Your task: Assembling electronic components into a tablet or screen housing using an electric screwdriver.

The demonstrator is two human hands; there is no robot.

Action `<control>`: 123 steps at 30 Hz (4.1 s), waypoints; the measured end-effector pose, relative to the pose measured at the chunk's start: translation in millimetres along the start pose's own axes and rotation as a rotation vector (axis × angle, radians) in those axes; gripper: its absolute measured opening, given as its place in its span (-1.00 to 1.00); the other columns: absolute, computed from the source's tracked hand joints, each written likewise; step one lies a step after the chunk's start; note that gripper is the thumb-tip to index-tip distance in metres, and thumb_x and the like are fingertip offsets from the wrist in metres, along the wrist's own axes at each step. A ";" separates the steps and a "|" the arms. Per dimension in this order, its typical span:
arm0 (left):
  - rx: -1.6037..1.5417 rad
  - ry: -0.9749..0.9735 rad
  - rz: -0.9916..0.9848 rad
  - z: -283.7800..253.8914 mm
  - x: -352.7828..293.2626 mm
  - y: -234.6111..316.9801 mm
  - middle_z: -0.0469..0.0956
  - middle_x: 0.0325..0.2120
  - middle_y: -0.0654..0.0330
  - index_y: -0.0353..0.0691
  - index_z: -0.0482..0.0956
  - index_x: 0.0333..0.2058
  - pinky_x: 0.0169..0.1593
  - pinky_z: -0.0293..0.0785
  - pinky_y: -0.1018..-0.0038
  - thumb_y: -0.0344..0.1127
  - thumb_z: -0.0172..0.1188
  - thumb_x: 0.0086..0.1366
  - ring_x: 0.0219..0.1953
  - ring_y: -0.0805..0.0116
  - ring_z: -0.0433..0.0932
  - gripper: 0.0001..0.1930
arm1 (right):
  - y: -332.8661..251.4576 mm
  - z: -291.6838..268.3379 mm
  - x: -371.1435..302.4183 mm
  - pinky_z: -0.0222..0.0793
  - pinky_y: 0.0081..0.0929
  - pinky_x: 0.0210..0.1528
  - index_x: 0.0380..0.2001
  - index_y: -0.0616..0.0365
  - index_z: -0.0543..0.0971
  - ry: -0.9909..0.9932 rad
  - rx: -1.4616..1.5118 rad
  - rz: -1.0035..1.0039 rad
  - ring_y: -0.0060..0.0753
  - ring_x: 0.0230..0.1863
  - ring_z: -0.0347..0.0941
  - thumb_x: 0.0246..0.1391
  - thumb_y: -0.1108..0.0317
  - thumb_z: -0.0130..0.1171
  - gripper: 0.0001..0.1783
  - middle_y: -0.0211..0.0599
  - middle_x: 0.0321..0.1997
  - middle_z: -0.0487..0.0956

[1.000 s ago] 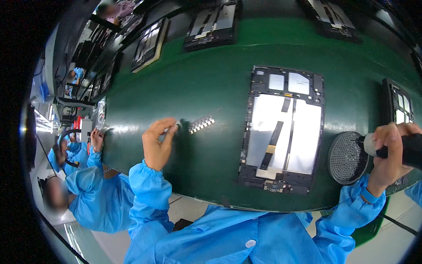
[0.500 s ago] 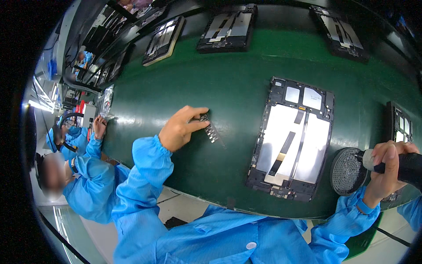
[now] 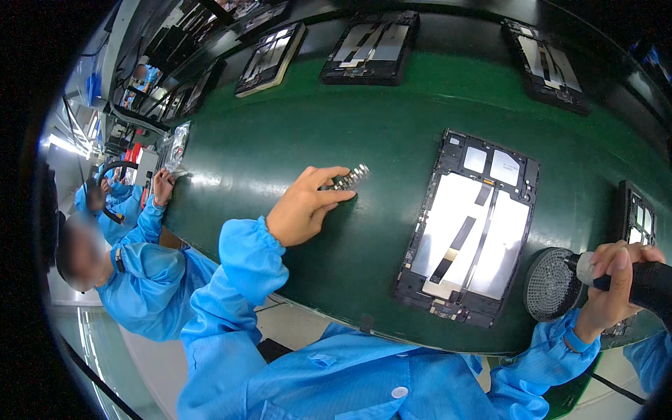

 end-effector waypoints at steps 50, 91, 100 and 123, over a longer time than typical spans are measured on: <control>-0.907 -0.122 -0.348 25.2 88.0 -0.5 0.56 -0.52 0.19 -0.46 0.59 -0.35 -0.43 0.44 0.65 -0.56 0.23 0.07 -0.53 0.57 0.48 -0.87 | 48.5 193.0 17.0 0.24 -0.71 -0.65 -0.32 0.29 0.38 -0.183 0.104 0.178 -0.66 -0.71 0.35 -0.18 0.69 0.25 -0.67 -0.39 -0.70 0.46; -0.785 -0.100 0.269 63.5 152.2 70.1 0.52 -0.57 0.04 -0.29 0.61 -0.46 -0.40 0.41 0.41 -0.52 0.29 -0.05 -0.49 0.19 0.52 -0.89 | 20.2 161.4 19.2 0.31 -0.67 -0.57 -0.23 0.23 0.26 -0.387 0.005 -0.018 -0.58 -0.66 0.40 -0.12 0.68 0.22 -0.58 -0.28 -0.66 0.46; -0.741 -0.082 0.341 69.7 156.8 80.8 0.47 -0.54 0.04 -0.33 0.57 -0.52 -0.40 0.40 0.37 -0.56 0.26 -0.06 -0.47 0.14 0.49 -0.93 | 22.2 154.0 16.3 0.37 -0.62 -0.57 -0.22 0.22 0.25 -0.411 -0.020 -0.014 -0.52 -0.66 0.41 -0.12 0.67 0.23 -0.56 -0.23 -0.65 0.46; -0.918 -0.324 0.002 64.7 161.1 100.3 0.55 -0.64 0.09 -0.39 0.57 -0.53 -0.47 0.44 0.54 -0.53 0.23 -0.01 -0.56 0.43 0.54 -0.96 | 26.7 114.6 31.9 0.38 -0.56 -0.56 -0.21 0.20 0.26 -0.351 0.029 0.112 -0.51 -0.67 0.40 -0.12 0.69 0.19 -0.58 -0.25 -0.66 0.46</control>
Point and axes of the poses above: each hand's wrist, its own x-axis towards the middle knuckle, its own z-axis out of the palm, y = z × x, the point moved 5 cm from there along x, towards the middle knuckle
